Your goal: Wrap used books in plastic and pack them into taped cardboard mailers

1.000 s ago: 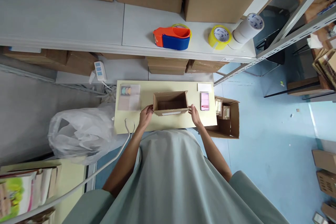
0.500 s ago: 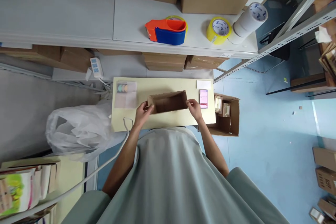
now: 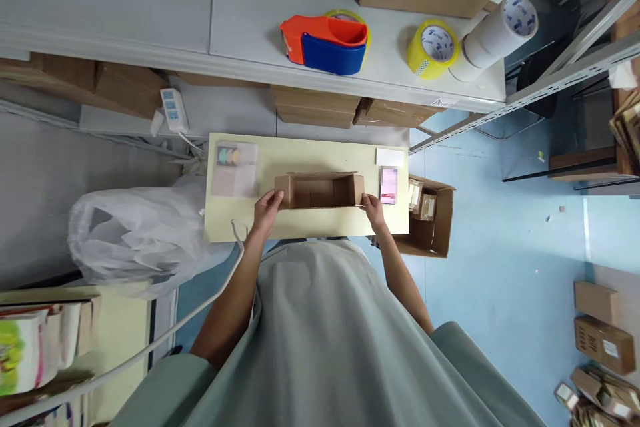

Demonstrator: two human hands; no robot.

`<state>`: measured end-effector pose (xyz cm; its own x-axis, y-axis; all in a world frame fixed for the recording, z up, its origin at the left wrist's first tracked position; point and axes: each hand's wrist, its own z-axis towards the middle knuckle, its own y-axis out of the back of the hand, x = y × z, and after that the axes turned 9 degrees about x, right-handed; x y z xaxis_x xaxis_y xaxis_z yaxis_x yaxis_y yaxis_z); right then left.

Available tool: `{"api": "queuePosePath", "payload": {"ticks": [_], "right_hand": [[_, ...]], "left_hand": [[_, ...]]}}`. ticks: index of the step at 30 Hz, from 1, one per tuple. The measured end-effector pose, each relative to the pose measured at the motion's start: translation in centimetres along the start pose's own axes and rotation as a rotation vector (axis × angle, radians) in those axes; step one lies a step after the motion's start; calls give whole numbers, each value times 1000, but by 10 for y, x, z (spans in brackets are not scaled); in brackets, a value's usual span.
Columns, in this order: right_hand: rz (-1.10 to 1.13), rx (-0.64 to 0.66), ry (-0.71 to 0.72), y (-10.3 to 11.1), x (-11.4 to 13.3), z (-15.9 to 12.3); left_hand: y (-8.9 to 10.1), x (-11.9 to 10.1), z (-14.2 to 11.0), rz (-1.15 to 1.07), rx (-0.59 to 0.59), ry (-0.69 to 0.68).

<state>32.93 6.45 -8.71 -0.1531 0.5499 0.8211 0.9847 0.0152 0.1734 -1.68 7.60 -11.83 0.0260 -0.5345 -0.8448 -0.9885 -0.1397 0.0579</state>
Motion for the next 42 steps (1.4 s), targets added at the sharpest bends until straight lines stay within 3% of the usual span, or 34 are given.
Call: {"api": "queuePosePath", "payload": {"ticks": [5,9,12,17,21,27,32,36,42], "right_hand": [[-226,-90,45,6,6,-7],[-350,-238,130,8,21,-20],[-413,-348,203,5,38,-32],[-510,-486,279,-12,68,-53],[-534,-519,292,-30,81,-69],[-550,-545,234,-53,87,-100],[-501,-558,209,-57,87,-117],[-449,-550,221,-54,84,-115],[-419,-468,295,-57,92,-99]], "left_hand": [[5,-2,4,25,10,-57],[16,-6,12,-48,-11,-93],[38,-10,28,14,-98,-83],[90,-17,67,286,-300,-52],[114,-25,90,300,-311,-41],[123,-39,107,435,-350,114],[133,-43,108,265,-351,99],[135,-46,102,228,-339,14],[133,-49,101,353,-217,126]]}}
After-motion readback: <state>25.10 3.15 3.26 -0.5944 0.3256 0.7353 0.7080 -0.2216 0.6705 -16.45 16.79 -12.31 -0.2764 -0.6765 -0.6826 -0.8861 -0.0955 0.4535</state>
